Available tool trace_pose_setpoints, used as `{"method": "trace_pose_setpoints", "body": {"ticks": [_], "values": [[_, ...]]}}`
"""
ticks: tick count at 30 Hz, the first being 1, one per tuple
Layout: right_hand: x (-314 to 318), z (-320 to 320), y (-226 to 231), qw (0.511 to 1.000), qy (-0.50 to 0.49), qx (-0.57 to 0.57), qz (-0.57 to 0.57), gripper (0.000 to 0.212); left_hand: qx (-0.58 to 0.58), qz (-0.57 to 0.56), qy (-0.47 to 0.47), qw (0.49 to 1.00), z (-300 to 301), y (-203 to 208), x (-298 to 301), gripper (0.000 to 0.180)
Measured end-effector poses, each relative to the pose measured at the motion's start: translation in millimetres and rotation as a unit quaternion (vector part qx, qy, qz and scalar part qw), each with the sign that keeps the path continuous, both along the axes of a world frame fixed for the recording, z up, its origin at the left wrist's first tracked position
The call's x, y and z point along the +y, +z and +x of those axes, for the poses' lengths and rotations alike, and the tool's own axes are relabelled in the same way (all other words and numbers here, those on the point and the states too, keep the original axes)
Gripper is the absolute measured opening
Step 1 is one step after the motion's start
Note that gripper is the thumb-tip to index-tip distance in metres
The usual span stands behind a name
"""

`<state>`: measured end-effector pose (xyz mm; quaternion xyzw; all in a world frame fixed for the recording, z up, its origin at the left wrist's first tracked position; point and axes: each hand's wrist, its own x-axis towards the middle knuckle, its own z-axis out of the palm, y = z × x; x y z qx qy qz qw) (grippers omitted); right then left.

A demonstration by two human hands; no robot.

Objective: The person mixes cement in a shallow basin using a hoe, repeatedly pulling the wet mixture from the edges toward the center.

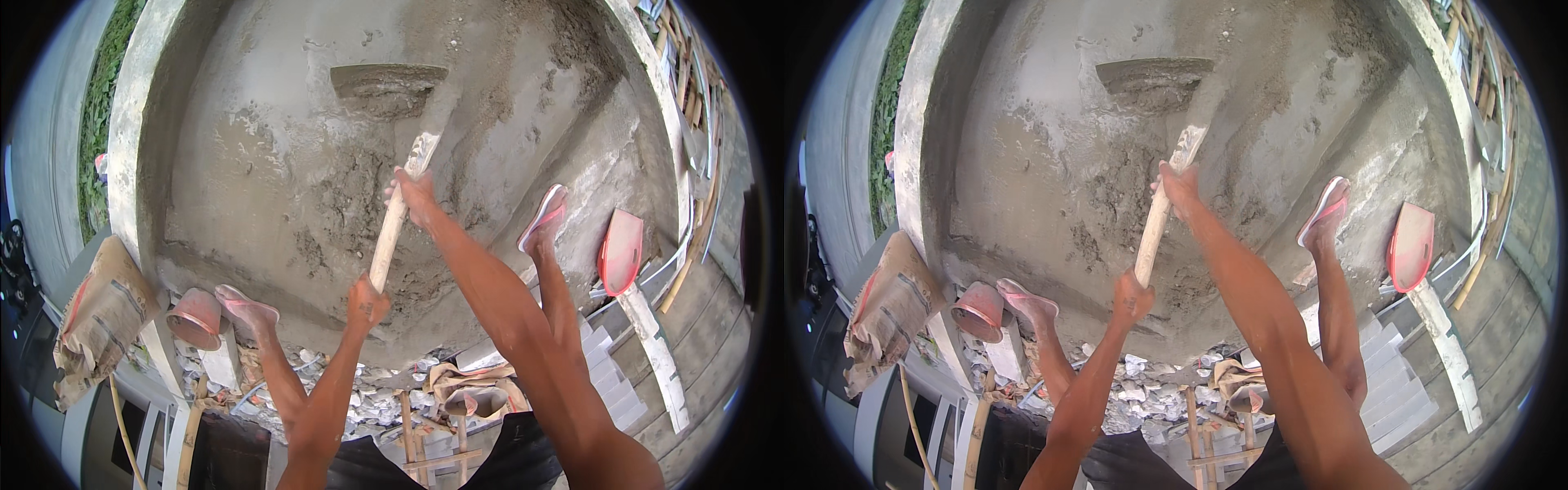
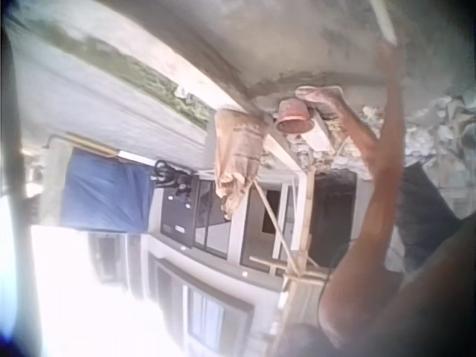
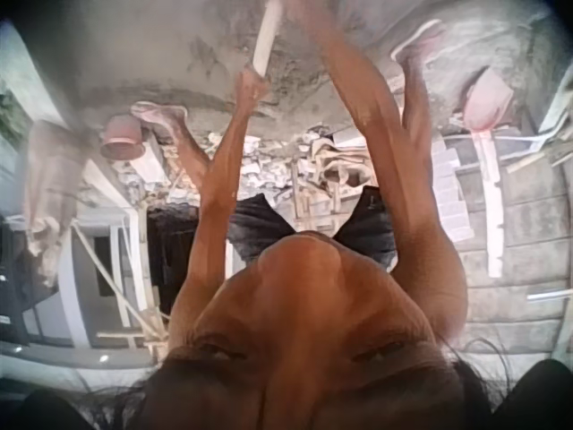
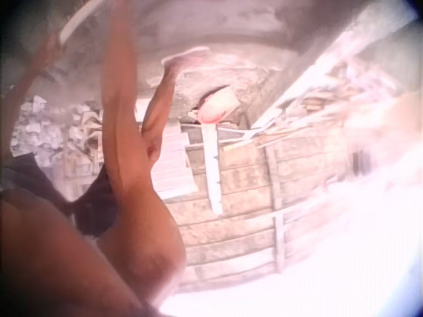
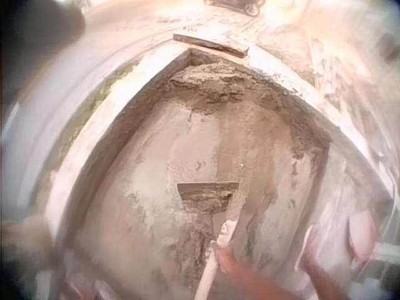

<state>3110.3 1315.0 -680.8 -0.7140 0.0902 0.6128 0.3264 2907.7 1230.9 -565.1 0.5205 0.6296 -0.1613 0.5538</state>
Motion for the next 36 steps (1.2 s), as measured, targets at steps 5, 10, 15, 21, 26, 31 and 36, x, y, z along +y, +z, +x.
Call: {"method": "trace_pose_setpoints", "body": {"ticks": [5,10,15,21,26,31,36], "values": [[-64,-76,44,0.997,-0.043,0.037,-0.051,0.043,0.053,-0.087,0.037,0.994,-40,62,-65,0.04],[-150,-115,87,0.993,-0.024,0.032,-0.11,0.042,0.09,-0.149,0.061,0.983,-59,121,-145,0.037],[-233,-143,160,0.991,-0.025,0.035,-0.13,0.04,0.154,-0.188,0.063,0.968,-80,189,-238,0.04],[-243,-100,210,0.986,-0.093,0.008,-0.14,0.029,0.132,-0.19,-0.002,0.973,-81,200,-250,0.042],[-118,68,126,0.967,-0.233,-0.1,0.0,0.021,0.048,-0.035,-0.122,0.991,65,73,-123,0.045],[26,288,51,0.956,-0.197,-0.185,0.11,0.029,-0.051,0.098,-0.088,0.99,284,-17,21,0.046],[143,398,-9,0.941,-0.126,-0.223,0.22,0.042,-0.066,0.215,-0.073,0.972,394,-85,134,0.044]]}}
